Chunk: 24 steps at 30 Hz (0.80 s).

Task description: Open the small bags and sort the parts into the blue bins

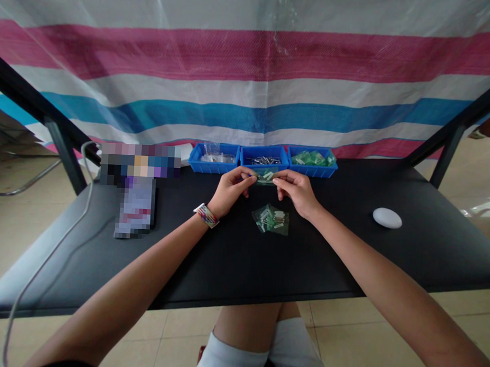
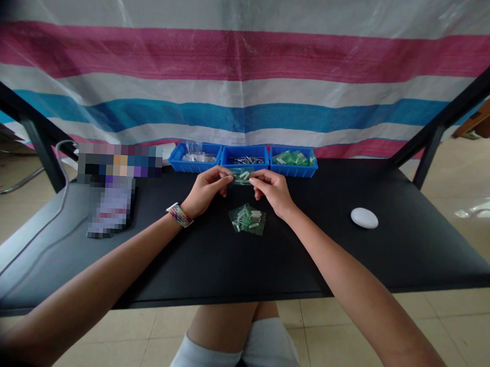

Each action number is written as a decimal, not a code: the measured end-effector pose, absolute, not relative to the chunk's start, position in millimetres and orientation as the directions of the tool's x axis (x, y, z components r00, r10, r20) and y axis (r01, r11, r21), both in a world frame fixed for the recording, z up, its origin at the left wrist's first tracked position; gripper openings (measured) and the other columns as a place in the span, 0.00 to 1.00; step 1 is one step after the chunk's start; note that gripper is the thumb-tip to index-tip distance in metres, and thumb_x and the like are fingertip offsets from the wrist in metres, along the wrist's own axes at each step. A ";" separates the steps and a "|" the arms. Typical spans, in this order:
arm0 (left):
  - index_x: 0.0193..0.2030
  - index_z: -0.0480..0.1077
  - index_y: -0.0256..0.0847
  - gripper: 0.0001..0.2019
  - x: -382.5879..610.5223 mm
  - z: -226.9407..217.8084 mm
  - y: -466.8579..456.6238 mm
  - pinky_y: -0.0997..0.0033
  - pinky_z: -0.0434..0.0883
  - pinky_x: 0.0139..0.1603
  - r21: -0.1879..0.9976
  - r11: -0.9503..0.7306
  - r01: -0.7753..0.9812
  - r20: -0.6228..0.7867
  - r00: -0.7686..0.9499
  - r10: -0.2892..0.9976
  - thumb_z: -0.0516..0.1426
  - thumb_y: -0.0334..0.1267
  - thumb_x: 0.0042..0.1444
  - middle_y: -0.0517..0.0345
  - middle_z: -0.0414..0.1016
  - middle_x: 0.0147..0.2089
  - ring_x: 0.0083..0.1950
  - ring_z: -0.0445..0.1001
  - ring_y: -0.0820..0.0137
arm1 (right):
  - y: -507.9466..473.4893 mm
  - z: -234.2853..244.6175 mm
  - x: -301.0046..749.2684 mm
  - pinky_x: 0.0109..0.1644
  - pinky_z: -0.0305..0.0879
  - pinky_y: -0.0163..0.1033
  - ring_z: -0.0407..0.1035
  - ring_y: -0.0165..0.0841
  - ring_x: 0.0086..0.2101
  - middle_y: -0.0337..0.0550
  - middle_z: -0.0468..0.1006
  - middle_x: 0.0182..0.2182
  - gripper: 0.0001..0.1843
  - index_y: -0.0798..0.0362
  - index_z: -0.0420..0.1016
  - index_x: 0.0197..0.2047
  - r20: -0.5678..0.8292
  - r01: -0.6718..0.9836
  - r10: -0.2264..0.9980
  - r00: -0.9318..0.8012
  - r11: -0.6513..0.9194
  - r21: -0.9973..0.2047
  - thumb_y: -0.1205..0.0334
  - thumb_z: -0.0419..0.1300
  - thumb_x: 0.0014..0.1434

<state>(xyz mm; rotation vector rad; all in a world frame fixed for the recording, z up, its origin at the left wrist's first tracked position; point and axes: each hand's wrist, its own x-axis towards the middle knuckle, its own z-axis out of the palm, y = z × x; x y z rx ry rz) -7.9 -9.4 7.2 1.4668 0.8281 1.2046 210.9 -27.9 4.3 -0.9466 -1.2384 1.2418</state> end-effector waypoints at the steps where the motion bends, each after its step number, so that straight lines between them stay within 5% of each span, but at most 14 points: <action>1: 0.40 0.76 0.40 0.14 -8.1 7.1 -9.4 0.76 0.70 0.27 0.967 -0.238 -0.095 0.255 0.267 0.929 0.71 0.47 0.59 0.67 0.68 0.27 0.23 0.68 0.77 | -28.1 4.3 210.9 0.26 0.70 0.37 0.69 0.29 0.20 0.33 0.75 0.21 0.17 0.51 0.83 0.38 0.137 -0.158 0.986 -0.091 0.121 -0.980 0.49 0.76 0.51; 6: 0.45 0.74 0.38 0.18 -8.3 6.6 -9.5 0.75 0.74 0.30 0.979 -0.160 -0.124 0.191 0.304 0.933 0.70 0.48 0.59 0.61 0.79 0.33 0.27 0.79 0.73 | -28.6 2.6 211.0 0.27 0.76 0.39 0.74 0.32 0.21 0.36 0.80 0.22 0.20 0.51 0.85 0.40 0.083 -0.170 0.994 -0.076 0.069 -0.983 0.45 0.77 0.51; 11: 0.48 0.75 0.38 0.18 -8.9 6.9 -10.3 0.74 0.77 0.33 0.986 -0.111 -0.122 0.144 0.314 0.939 0.69 0.47 0.59 0.53 0.83 0.41 0.36 0.87 0.66 | -28.5 1.4 211.4 0.34 0.81 0.42 0.81 0.35 0.28 0.43 0.87 0.35 0.21 0.50 0.85 0.43 0.101 -0.186 0.992 -0.074 0.086 -0.979 0.46 0.77 0.52; 24: 0.49 0.76 0.37 0.18 -8.3 8.2 -11.3 0.75 0.77 0.33 0.986 -0.093 -0.135 0.132 0.320 0.938 0.68 0.48 0.61 0.54 0.82 0.42 0.37 0.88 0.65 | -29.0 1.9 211.2 0.35 0.82 0.41 0.81 0.35 0.30 0.40 0.83 0.33 0.22 0.50 0.84 0.44 0.133 -0.179 0.989 -0.071 0.119 -0.977 0.43 0.76 0.54</action>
